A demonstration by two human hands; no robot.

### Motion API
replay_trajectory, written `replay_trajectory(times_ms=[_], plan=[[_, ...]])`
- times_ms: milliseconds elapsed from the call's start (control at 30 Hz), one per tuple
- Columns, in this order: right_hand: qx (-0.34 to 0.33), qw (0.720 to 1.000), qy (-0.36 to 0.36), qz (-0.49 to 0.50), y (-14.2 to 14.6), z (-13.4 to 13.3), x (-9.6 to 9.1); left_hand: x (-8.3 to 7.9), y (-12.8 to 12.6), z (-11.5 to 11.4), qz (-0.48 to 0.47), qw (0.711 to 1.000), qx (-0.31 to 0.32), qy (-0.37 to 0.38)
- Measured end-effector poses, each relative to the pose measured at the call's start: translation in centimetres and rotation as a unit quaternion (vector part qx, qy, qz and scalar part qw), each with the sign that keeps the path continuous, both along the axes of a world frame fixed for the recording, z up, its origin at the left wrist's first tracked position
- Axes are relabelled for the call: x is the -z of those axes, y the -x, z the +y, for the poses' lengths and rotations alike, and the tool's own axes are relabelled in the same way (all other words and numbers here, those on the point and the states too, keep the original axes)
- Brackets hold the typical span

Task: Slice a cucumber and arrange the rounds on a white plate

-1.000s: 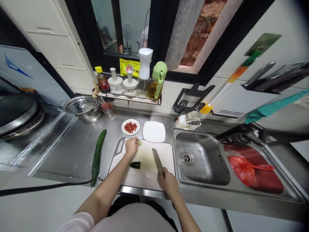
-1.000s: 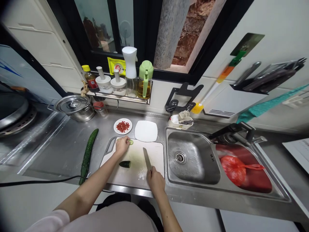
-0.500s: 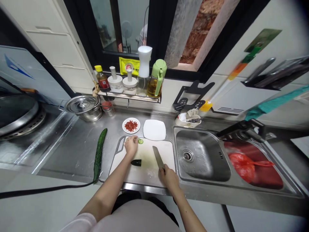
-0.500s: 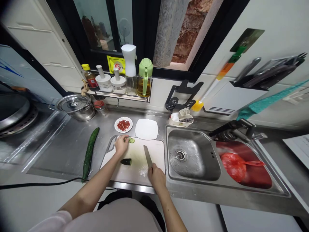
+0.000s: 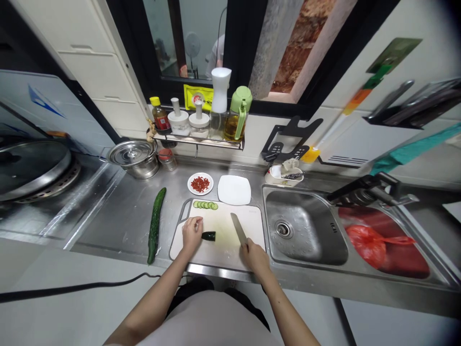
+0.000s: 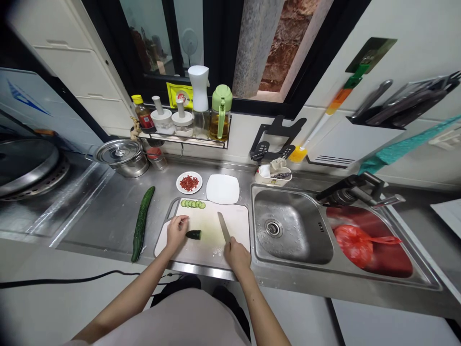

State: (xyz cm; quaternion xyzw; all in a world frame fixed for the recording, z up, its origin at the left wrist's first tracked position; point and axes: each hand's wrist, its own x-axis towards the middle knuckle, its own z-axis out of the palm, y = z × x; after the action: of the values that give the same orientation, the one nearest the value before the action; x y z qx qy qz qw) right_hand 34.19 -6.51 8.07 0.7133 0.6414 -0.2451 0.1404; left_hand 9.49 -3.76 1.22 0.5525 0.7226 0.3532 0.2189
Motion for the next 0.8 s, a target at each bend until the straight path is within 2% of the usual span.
replay_trajectory(times_ms=[300,667,800], plan=[[0.002,1.000,-0.001,-0.001,0.4,-0.2,-0.4,-0.3,0.4,-2.4,0.036,0.993,0.115,-0.006],[0.005,1.000,-0.002,0.002,0.5,-0.2,0.1,-1.0,0.8,-3.1,0.057,0.962,0.266,0.014],[-0.007,1.000,-0.014,0.000,0.6,-0.4,0.1,-0.8,0.5,-3.1,0.068,0.959,0.275,0.002]])
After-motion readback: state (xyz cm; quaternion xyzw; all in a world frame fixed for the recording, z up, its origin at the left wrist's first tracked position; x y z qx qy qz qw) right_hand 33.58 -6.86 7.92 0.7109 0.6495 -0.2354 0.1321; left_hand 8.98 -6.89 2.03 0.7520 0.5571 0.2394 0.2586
